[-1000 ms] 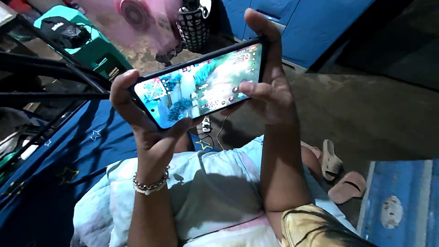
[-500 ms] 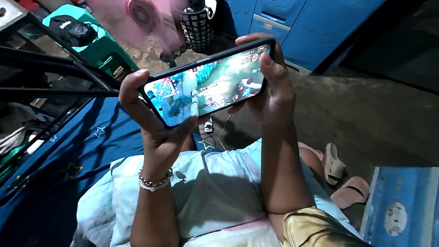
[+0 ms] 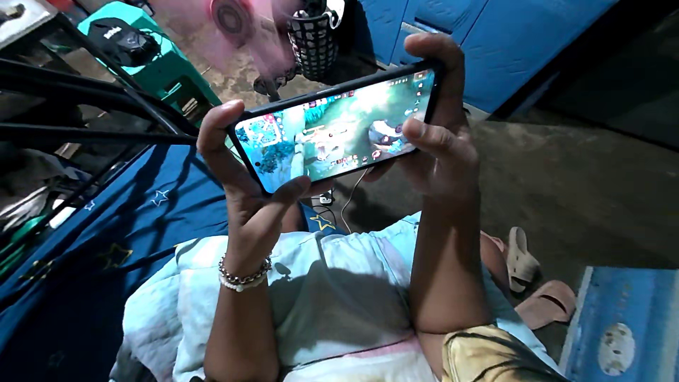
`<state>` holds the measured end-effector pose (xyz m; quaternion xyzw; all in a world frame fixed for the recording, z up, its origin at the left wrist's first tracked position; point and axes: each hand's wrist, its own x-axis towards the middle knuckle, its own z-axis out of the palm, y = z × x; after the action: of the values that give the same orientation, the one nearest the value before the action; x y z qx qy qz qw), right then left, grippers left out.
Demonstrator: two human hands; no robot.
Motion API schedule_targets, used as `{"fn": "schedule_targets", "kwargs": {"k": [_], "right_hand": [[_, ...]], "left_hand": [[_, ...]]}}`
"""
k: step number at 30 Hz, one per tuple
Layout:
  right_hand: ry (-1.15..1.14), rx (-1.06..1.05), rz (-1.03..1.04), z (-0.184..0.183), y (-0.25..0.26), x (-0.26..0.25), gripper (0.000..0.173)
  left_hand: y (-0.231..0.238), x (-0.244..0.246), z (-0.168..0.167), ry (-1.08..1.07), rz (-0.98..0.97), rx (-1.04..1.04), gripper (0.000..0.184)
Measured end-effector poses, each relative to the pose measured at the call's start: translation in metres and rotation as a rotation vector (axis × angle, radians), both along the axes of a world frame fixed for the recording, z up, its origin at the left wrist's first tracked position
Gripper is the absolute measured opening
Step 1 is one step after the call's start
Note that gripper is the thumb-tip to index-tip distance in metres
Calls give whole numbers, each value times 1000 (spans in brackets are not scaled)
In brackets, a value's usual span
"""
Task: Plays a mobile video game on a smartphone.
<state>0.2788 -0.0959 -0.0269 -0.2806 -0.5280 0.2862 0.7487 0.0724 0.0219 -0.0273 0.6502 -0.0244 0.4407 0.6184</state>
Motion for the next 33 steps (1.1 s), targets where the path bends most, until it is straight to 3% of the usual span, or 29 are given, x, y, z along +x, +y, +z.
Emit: {"fn": "schedule_targets", "kwargs": {"k": [12,19,26,33], "right_hand": [[-41,5,22,0,-4,1,69],[-77,-10,20,0,-8,1,70],[-81,6,46,3,-8,0,71],[-92,6,55,1,-6,3,73]], "left_hand": [[0,-4,1,-16,-41,-46,62],[-1,-5,1,-22,-61,-54,64],[-2,-6,2,-7,-6,28,84],[-1,-4,3,-3,40,95,84]]}}
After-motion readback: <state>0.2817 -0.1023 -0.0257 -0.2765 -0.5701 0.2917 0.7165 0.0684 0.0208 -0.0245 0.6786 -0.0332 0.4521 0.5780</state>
